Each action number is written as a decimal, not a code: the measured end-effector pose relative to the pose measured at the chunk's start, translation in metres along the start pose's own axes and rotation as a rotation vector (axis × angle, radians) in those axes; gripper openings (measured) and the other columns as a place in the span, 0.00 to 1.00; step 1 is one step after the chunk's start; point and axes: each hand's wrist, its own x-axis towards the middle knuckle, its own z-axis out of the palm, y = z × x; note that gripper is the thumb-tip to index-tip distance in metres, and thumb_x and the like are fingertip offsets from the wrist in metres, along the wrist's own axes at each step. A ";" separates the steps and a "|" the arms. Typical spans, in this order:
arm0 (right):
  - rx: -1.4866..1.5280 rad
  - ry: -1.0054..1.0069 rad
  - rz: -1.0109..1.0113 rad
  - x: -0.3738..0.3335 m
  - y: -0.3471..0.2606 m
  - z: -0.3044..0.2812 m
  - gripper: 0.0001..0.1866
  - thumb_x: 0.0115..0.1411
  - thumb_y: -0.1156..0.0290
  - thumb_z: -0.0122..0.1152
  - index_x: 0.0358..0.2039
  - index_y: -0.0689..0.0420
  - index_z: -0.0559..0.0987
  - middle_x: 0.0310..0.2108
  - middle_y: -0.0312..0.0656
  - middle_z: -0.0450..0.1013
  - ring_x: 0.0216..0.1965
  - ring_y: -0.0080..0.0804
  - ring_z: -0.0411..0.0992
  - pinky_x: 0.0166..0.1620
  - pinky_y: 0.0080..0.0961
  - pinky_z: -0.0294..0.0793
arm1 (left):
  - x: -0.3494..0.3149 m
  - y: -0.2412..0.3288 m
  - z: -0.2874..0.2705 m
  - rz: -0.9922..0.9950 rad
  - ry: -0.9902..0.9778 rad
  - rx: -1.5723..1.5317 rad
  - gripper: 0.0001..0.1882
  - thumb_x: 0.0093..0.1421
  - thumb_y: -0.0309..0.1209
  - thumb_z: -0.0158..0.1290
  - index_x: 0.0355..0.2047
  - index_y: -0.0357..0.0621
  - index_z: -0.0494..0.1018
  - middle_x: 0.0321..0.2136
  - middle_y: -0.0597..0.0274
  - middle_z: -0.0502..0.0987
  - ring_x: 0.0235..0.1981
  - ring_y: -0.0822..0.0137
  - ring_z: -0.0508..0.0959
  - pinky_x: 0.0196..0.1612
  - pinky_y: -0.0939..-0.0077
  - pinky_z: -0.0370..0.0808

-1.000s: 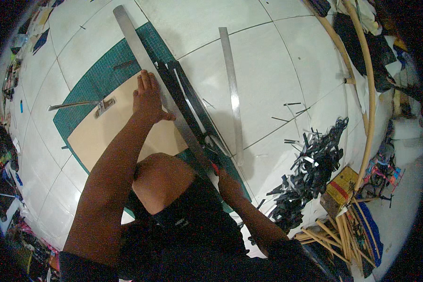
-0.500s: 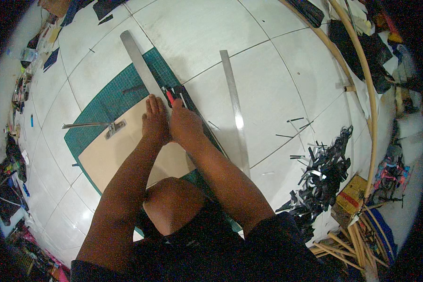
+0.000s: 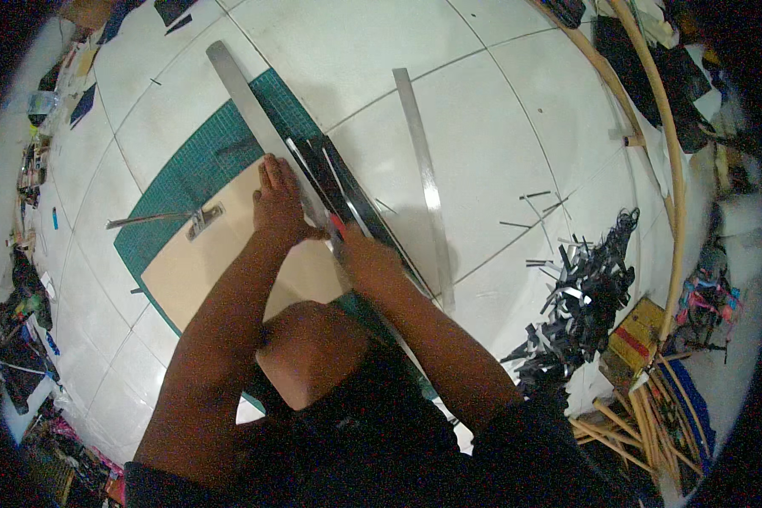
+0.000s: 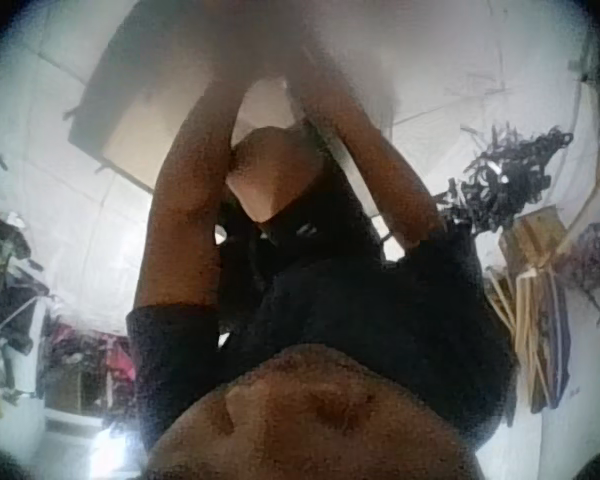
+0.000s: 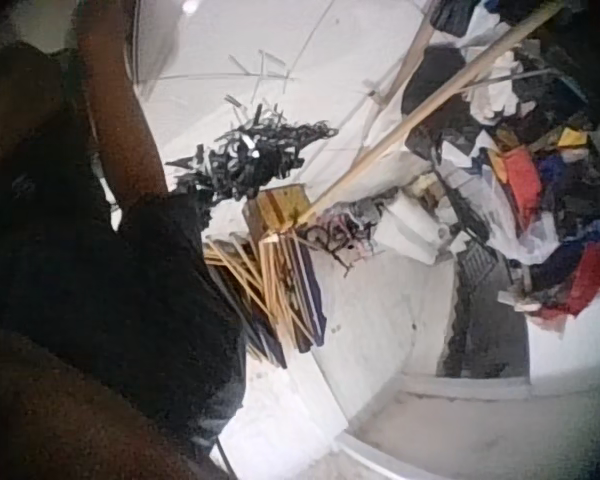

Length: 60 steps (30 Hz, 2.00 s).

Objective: The person measures and cuts strips of material using a ruler and a utility knife, then sorts and moves sheets of material before starting to work on another piece.

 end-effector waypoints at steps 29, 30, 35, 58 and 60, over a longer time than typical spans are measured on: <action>-0.058 0.371 -0.218 0.077 -0.062 -0.023 0.12 0.65 0.68 0.50 0.42 0.63 0.66 0.33 0.58 0.78 0.37 0.54 0.80 0.39 0.48 0.80 | 0.002 -0.002 -0.002 -0.009 -0.028 0.006 0.74 0.34 0.60 0.72 0.68 0.28 0.40 0.69 0.31 0.40 0.71 0.42 0.48 0.61 0.54 0.68; -0.056 0.375 -0.212 0.079 -0.063 -0.023 0.12 0.65 0.68 0.49 0.42 0.63 0.66 0.33 0.58 0.78 0.37 0.54 0.80 0.39 0.48 0.80 | 0.002 -0.002 -0.002 -0.003 -0.031 0.005 0.75 0.34 0.60 0.72 0.68 0.28 0.40 0.69 0.31 0.41 0.71 0.41 0.48 0.61 0.53 0.69; -0.113 0.369 -0.258 0.077 -0.060 -0.037 0.12 0.65 0.67 0.48 0.42 0.63 0.67 0.34 0.59 0.78 0.37 0.55 0.80 0.41 0.51 0.79 | 0.004 0.002 -0.001 0.013 0.035 -0.032 0.77 0.31 0.63 0.71 0.67 0.27 0.41 0.68 0.30 0.43 0.70 0.40 0.48 0.60 0.53 0.70; 0.117 0.124 0.088 -0.063 0.064 0.030 0.13 0.67 0.66 0.46 0.48 0.59 0.64 0.40 0.61 0.74 0.41 0.64 0.74 0.44 0.58 0.72 | -0.002 0.001 -0.010 -0.037 -0.069 -0.060 0.82 0.26 0.66 0.72 0.69 0.28 0.39 0.71 0.36 0.39 0.72 0.46 0.46 0.64 0.58 0.64; 0.125 0.218 0.000 -0.012 0.031 0.013 0.13 0.66 0.65 0.46 0.44 0.61 0.63 0.36 0.63 0.75 0.38 0.66 0.74 0.44 0.58 0.71 | -0.003 0.002 -0.014 -0.038 -0.068 -0.057 0.82 0.26 0.65 0.72 0.69 0.28 0.39 0.71 0.36 0.38 0.72 0.46 0.46 0.64 0.58 0.64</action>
